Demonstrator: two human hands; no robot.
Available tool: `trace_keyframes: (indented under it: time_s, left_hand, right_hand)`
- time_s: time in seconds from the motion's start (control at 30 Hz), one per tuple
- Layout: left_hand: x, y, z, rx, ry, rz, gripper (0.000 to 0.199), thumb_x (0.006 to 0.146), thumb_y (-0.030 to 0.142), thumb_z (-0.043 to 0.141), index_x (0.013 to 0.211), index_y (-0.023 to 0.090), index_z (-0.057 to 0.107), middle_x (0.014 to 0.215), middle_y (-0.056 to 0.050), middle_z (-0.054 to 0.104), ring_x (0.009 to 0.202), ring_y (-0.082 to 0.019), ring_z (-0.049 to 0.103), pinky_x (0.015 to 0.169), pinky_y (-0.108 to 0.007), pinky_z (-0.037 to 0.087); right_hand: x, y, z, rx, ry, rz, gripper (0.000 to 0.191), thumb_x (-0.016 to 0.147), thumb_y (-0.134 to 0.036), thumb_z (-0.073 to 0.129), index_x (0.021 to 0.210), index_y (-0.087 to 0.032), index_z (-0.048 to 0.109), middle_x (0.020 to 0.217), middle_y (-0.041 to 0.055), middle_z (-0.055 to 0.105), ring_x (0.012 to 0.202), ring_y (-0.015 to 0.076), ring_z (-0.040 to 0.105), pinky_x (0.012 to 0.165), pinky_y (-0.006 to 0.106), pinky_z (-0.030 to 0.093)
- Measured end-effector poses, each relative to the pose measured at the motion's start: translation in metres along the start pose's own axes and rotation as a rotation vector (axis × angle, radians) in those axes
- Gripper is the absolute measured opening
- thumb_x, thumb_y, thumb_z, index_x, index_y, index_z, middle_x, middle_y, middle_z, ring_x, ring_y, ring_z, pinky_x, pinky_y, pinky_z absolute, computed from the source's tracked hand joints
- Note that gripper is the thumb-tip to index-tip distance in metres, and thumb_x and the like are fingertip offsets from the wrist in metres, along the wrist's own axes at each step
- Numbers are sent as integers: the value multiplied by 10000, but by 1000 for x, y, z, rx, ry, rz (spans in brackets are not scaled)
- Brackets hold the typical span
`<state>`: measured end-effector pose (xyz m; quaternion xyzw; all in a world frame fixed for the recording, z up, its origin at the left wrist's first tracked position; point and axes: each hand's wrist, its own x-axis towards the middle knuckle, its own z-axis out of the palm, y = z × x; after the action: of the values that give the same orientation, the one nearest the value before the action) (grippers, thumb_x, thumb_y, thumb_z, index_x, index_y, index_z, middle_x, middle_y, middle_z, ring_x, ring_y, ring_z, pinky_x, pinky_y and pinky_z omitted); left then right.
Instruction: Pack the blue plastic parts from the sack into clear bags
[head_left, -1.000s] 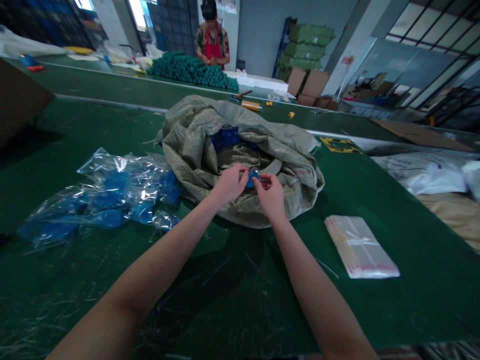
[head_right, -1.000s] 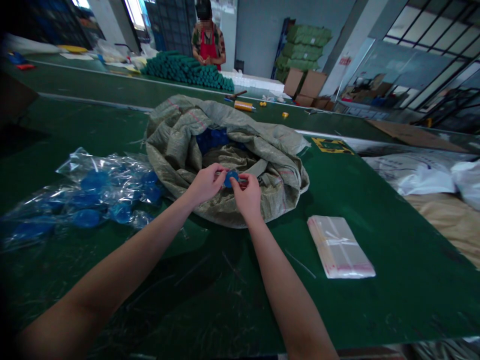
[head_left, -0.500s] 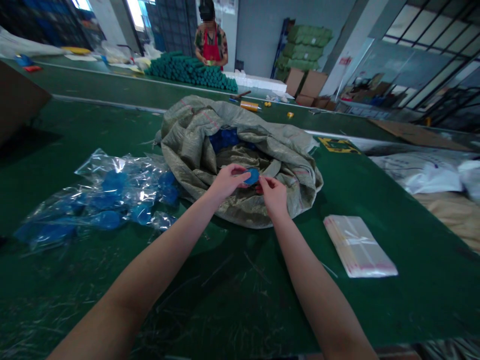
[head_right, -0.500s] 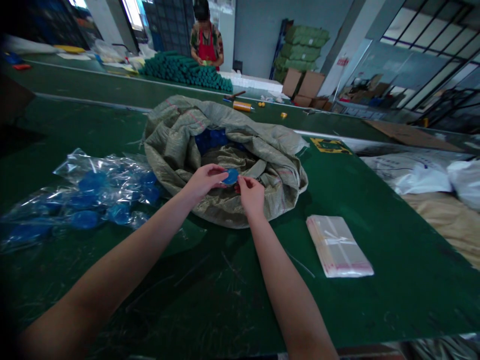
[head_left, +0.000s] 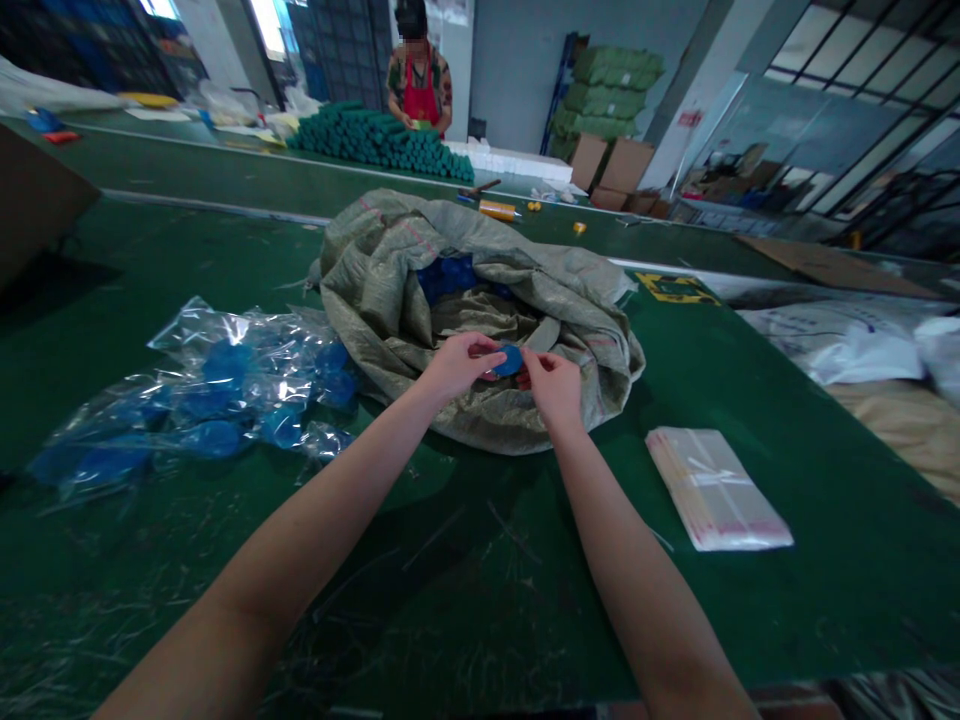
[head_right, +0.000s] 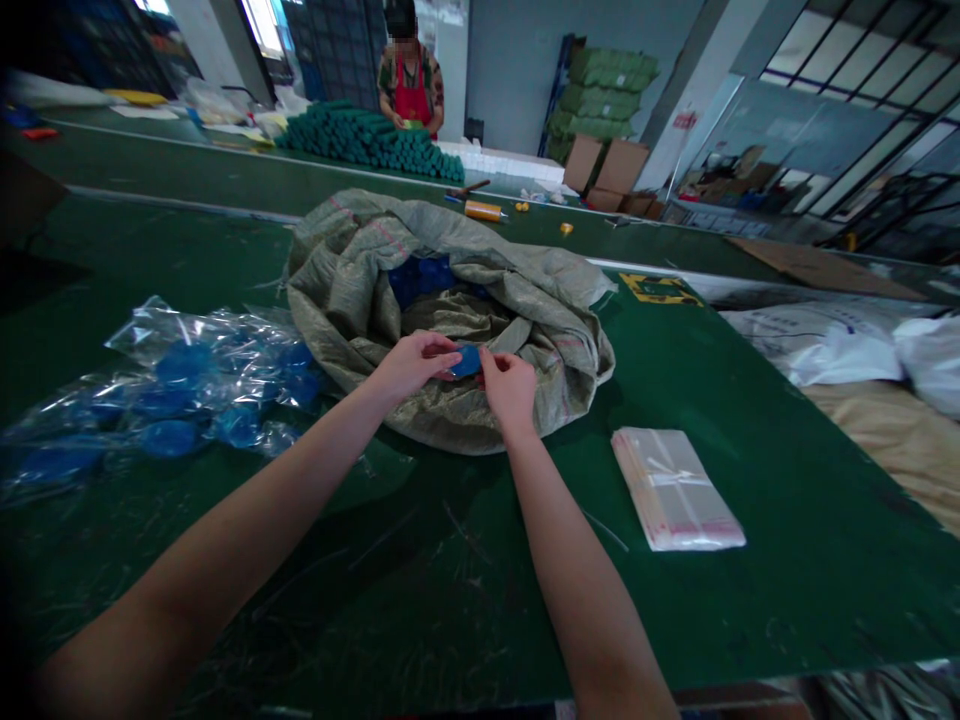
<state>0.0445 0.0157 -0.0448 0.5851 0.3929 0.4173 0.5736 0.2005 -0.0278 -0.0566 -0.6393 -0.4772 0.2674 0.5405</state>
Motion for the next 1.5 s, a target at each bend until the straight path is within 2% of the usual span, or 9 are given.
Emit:
trace_keyframes:
  time_s: [0.13,0.33,0.43,0.6,0.83,1.13,1.3,1.37,1.5]
  left_hand:
    - [0,-4,1,34,-12,8,117,789,151,702,869,139,618,864,-51,698,775,-148,667,681,-308,585]
    - [-2,-1,-2,151,-53,44,195,754,188,739,896,148,612,880,-51,696,755,-146,668,666,-295,570]
    - [-4,2,-4,214,-73,92,232,724,201,766,890,151,612,891,-48,694,723,-136,662,658,-284,556]
    - [-3,3,-3,185,-39,50,179,737,172,749,820,151,592,811,-29,684,643,-124,643,635,-289,555]
    - [0,-4,-1,127,11,29,157,757,197,745,777,144,598,848,-46,699,702,-137,651,652,-303,577]
    - [-4,7,13,127,178,-110,146,872,261,630,815,128,650,728,-45,670,614,-168,655,564,-295,554]
    - [-10,22,3,339,134,-87,191,913,242,557,838,119,682,745,-58,687,637,-177,673,581,-269,527]
    - [-18,29,0,573,125,-34,219,922,267,544,839,127,690,765,-85,699,681,-202,681,636,-292,527]
    - [-37,40,0,1119,272,221,256,962,276,459,973,122,665,978,-171,699,967,-284,661,835,-366,495]
  right_hand:
    - [1,1,-2,20,-28,40,338,795,-501,629,737,-172,677,640,61,698,527,192,655,528,309,549]
    - [4,-5,-2,284,-148,254,206,771,-351,671,687,-167,634,678,65,716,535,186,666,533,309,578]
    - [4,-4,-2,272,-138,245,209,785,-353,655,683,-172,634,681,63,715,544,186,667,540,310,580]
    - [2,0,-4,35,-125,42,275,841,-420,596,733,-177,668,662,58,708,541,197,666,574,329,575]
    - [-5,-5,-4,-571,-43,-246,303,930,-304,491,772,-151,700,734,132,725,718,246,704,785,369,532]
    - [-15,-37,-4,-867,-26,-181,319,926,-247,459,846,-93,726,857,214,728,821,280,710,801,365,523]
    - [-17,-63,-15,-778,-125,-50,336,906,-282,458,810,-123,738,739,134,733,844,227,706,823,276,500]
    - [-20,-68,-17,-759,-154,-29,369,921,-301,432,813,-130,741,716,121,731,830,216,708,819,263,495]
    - [-31,-69,-13,-881,-191,-90,344,911,-297,467,877,-97,745,898,184,744,933,258,702,845,302,489]
